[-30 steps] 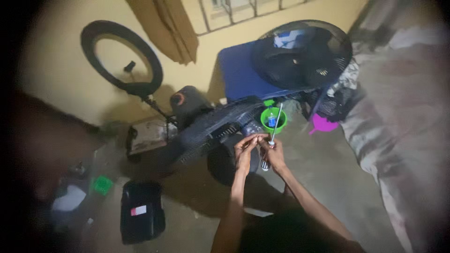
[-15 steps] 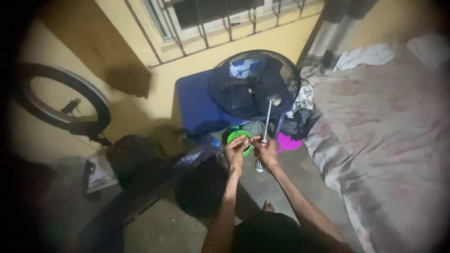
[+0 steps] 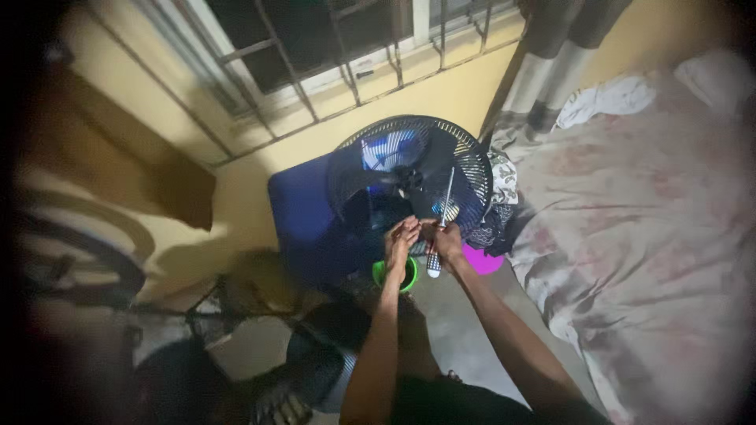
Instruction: The person uses a screwdriver to remove screws from the back of a black portable fan, then detaches the rear grille. They continue to unscrew and remove additional components from the fan's housing.
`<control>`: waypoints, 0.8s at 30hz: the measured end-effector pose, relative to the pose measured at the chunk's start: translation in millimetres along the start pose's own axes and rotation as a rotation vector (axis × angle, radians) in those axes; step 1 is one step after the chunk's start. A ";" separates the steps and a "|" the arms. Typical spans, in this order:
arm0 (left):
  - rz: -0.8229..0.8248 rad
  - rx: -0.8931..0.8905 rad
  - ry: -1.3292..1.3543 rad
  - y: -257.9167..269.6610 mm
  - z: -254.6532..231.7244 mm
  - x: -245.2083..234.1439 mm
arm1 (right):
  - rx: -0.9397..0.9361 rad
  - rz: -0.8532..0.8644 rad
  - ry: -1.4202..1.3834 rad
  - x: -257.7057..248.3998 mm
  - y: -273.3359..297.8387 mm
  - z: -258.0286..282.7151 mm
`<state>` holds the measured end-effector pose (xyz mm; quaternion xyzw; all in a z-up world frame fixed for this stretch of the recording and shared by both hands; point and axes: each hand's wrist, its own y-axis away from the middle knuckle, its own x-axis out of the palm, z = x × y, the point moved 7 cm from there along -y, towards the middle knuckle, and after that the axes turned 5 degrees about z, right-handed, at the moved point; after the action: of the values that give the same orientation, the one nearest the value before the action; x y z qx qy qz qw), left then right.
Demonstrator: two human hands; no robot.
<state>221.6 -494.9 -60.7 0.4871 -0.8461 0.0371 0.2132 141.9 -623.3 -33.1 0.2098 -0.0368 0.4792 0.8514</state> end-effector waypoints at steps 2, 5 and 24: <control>0.036 0.033 -0.012 -31.0 6.3 -0.5 | -0.004 0.003 -0.057 -2.1 -39.1 -8.3; 0.070 0.021 0.018 -83.2 5.7 3.5 | -0.034 0.026 0.001 -5.5 -93.5 -8.6; 0.348 0.252 -0.458 -158.8 -2.6 1.7 | 0.131 0.105 0.049 11.0 -168.8 -35.5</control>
<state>355.2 -578.6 -80.7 0.3533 -0.9315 0.0669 -0.0543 283.3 -676.9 -116.8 0.2510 0.0047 0.5296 0.8102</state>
